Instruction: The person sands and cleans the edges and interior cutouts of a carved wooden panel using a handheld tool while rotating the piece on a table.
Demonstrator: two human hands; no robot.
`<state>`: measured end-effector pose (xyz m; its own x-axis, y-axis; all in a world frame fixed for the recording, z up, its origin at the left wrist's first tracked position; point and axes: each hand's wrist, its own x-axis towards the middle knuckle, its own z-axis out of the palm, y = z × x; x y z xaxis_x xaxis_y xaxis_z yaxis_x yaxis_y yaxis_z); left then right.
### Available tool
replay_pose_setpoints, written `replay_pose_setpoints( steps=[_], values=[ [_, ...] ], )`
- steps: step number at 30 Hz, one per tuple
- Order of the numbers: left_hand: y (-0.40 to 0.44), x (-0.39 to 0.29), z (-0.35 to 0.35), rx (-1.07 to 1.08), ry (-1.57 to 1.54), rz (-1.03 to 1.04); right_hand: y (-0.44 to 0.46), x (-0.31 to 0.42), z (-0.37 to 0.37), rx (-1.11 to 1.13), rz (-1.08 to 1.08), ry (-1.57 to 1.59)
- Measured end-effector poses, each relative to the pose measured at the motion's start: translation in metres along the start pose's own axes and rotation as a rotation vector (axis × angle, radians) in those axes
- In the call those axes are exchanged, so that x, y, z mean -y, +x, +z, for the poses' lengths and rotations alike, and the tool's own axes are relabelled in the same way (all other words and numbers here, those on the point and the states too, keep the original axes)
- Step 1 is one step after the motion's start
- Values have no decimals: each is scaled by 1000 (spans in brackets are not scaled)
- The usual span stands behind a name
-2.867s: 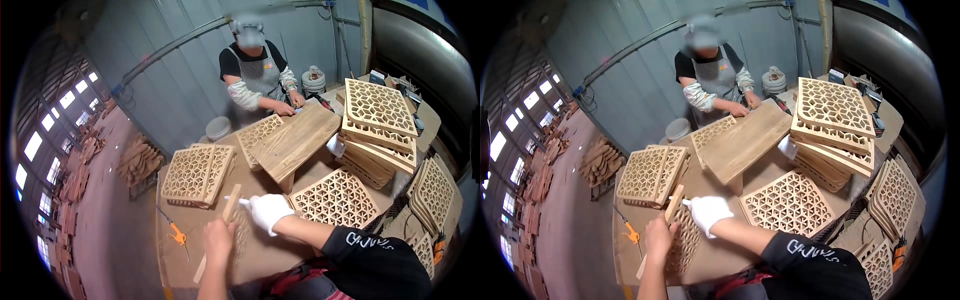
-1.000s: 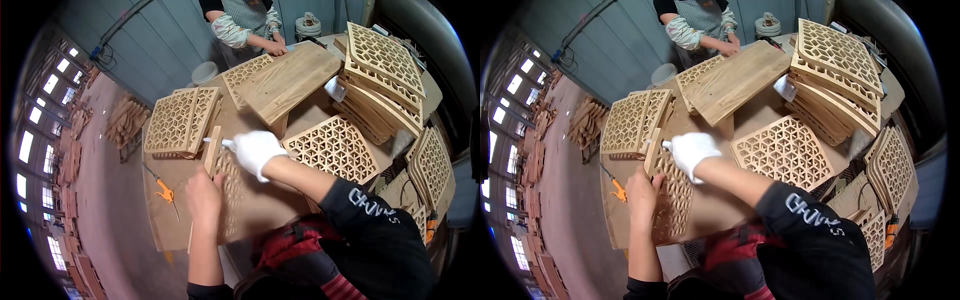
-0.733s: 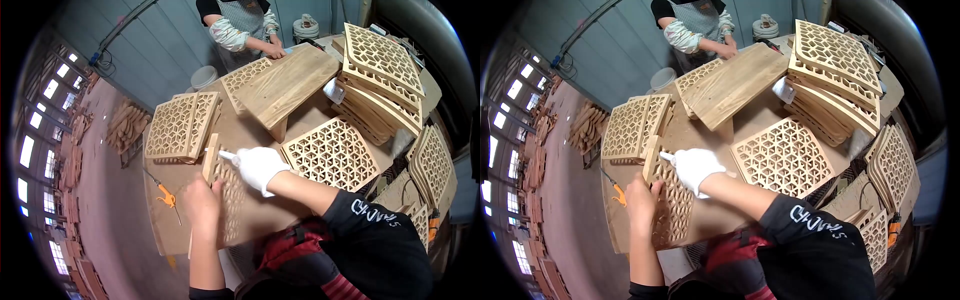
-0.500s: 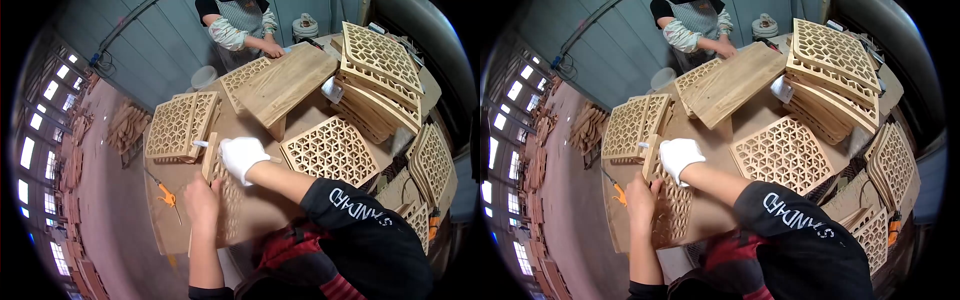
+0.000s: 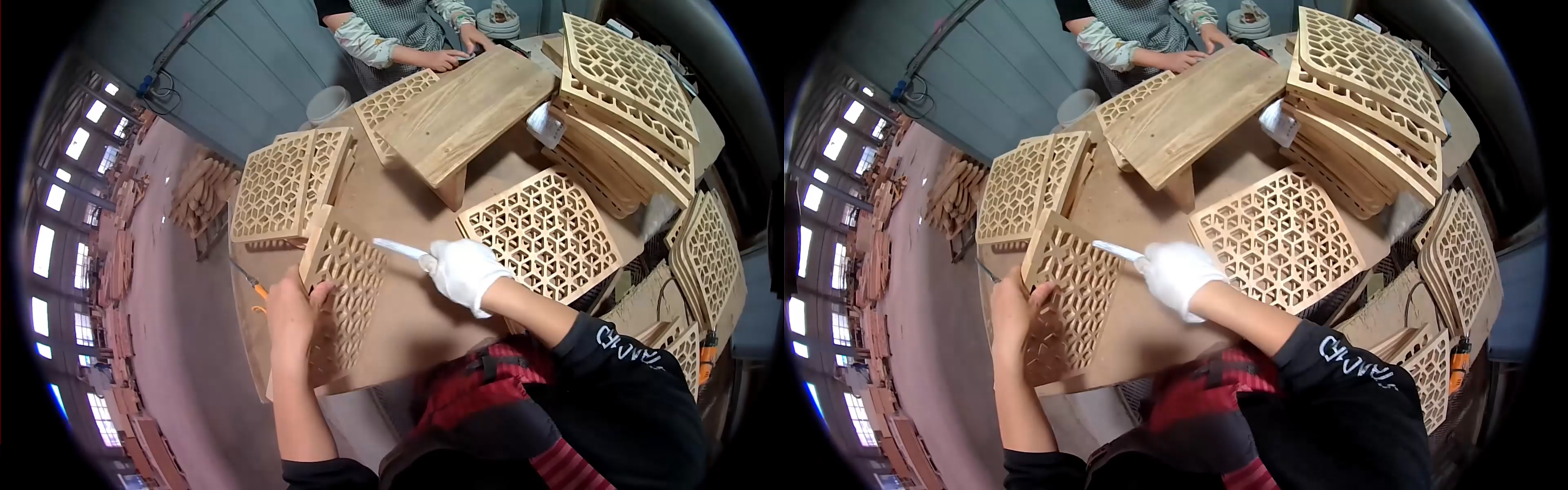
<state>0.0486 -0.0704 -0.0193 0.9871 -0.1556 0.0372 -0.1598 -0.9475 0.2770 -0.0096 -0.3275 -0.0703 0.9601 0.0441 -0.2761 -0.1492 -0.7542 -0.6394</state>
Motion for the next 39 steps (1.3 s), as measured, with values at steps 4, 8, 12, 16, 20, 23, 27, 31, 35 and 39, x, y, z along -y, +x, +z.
replay_pose_setpoints(
  steps=[4, 8, 12, 16, 20, 23, 27, 31, 35, 39],
  values=[
    [6, -2, -8, 62, 137, 22, 11, 12, 11, -80, -104, 36],
    [22, -15, -11, 53, -78, 136, 32, 34, 11, -105, -166, -10],
    [28, -24, 3, 116, -31, 112, 66, 52, 22, -198, -235, -119],
    [35, -3, 11, 81, -169, 49, 86, 66, 34, -236, -324, -187],
    [33, -5, 8, 48, -67, 48, 67, 66, 14, -93, -289, -189],
    [31, -6, 10, 32, -76, 68, 66, 54, 20, -143, -199, -123],
    [25, -25, 6, 85, -46, -8, 91, 73, 23, -71, -279, -266],
    [23, -22, 5, 52, -52, 8, 81, 69, 18, -60, -259, -222],
    [19, -30, 4, 63, 22, -3, 62, 56, 8, -53, -166, -131],
    [12, -44, 6, 95, 9, -10, 82, 71, 17, -73, -251, -183]
  ],
)
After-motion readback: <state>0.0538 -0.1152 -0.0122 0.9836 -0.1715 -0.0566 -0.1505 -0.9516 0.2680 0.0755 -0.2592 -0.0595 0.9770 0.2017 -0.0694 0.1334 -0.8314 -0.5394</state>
